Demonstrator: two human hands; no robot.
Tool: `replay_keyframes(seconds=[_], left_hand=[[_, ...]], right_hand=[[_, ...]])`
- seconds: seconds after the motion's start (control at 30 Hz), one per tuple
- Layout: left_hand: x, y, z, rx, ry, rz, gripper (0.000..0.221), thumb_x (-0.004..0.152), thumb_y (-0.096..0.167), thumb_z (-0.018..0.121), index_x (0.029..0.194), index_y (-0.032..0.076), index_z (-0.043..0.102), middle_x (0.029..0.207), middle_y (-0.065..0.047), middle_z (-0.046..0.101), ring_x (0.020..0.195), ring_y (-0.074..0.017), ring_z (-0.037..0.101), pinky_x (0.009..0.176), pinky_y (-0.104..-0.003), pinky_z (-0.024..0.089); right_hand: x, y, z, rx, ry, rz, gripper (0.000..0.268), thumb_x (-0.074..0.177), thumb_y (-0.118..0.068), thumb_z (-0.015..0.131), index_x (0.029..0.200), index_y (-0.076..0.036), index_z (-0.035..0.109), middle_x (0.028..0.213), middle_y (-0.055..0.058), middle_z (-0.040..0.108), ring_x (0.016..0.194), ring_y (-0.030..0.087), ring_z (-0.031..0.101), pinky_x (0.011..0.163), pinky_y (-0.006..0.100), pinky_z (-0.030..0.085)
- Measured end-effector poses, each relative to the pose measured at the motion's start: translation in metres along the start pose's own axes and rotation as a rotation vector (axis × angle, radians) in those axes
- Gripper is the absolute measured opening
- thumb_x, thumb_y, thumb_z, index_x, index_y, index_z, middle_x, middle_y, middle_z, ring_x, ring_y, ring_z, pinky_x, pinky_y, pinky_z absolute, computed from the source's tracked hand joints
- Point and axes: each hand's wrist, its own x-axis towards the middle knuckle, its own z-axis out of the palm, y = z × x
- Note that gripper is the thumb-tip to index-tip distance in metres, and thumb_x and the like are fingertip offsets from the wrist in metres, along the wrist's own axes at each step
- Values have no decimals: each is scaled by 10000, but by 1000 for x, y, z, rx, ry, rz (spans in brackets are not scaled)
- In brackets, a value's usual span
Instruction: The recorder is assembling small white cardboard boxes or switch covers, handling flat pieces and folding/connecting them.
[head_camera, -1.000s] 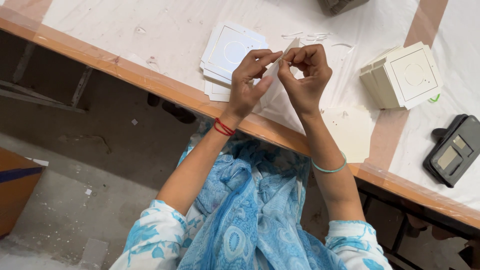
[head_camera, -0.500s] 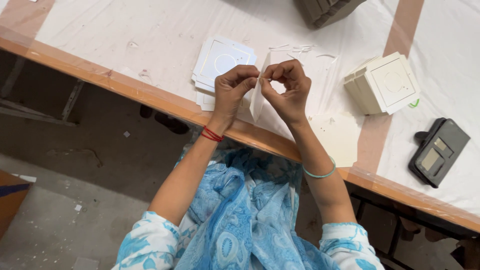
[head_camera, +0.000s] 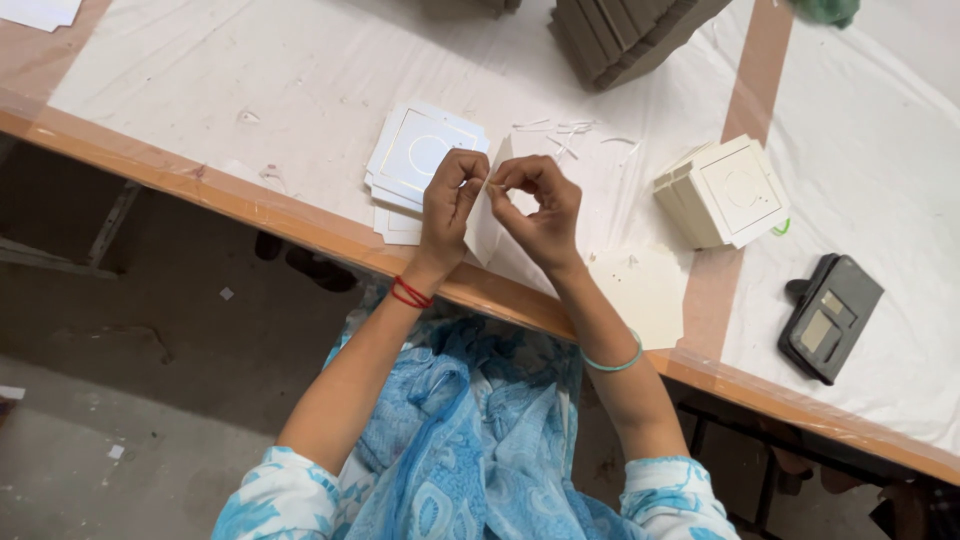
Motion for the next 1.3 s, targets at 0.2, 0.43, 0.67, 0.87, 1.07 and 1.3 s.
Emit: replay_keyframes(seconds=[0.2, 0.43, 0.67, 0.87, 1.07, 1.3], left_hand=[[-1, 10, 2, -45, -5, 15, 117, 1110, 136, 459, 1073, 40, 516, 1069, -59, 588, 965, -143, 564, 877, -271, 499], [-2, 7, 3, -104, 23, -66, 109, 1118, 153, 511, 1146, 49, 525, 1106, -41, 627, 953, -118, 616, 865, -262, 529], [-2, 1, 3, -77, 25, -109, 167, 1096, 165, 560, 1196, 38, 602, 1085, -34, 675, 963, -107, 655, 830, -251, 532], [-2, 1, 3, -111, 46, -91, 93, 1095, 115, 571, 1132, 39, 612, 1073, -29, 680, 988, -106, 658, 873, -253, 546], [-2, 0, 2, -110, 58, -52, 78, 1092, 69, 535, 1130, 30, 591, 1105, -34, 654, 1040, -108, 643, 953, -275, 555], [-1, 0, 3, -29, 65, -77, 48, 1066, 50, 525, 1055, 38, 570, 1020, -20, 616, 881, -61, 592, 751, -222, 537]], right_hand=[[0, -4, 2, -9, 4, -19, 205, 893, 107, 730, 1021, 2, 609, 1035, 86, 679, 979, 139, 699, 944, 297, 632], [3, -6, 3, -37, 21, -18, 211, 886, 108, 732, 1036, -8, 639, 1043, 79, 675, 980, 134, 700, 929, 285, 635], [2, -8, 4, -35, 78, 5, 222, 898, 106, 733, 1052, -11, 626, 1096, 84, 664, 1025, 138, 699, 963, 297, 642], [4, -8, 6, -14, 78, -1, 229, 902, 91, 746, 1069, -15, 631, 1111, 88, 652, 1021, 142, 695, 948, 298, 653], [8, -16, 7, -75, 63, 8, 233, 882, 84, 743, 1089, 3, 674, 1084, 95, 668, 965, 145, 710, 895, 279, 640], [4, -10, 6, -71, 46, -9, 203, 882, 95, 731, 1054, 4, 676, 1074, 92, 674, 957, 140, 710, 885, 274, 644]])
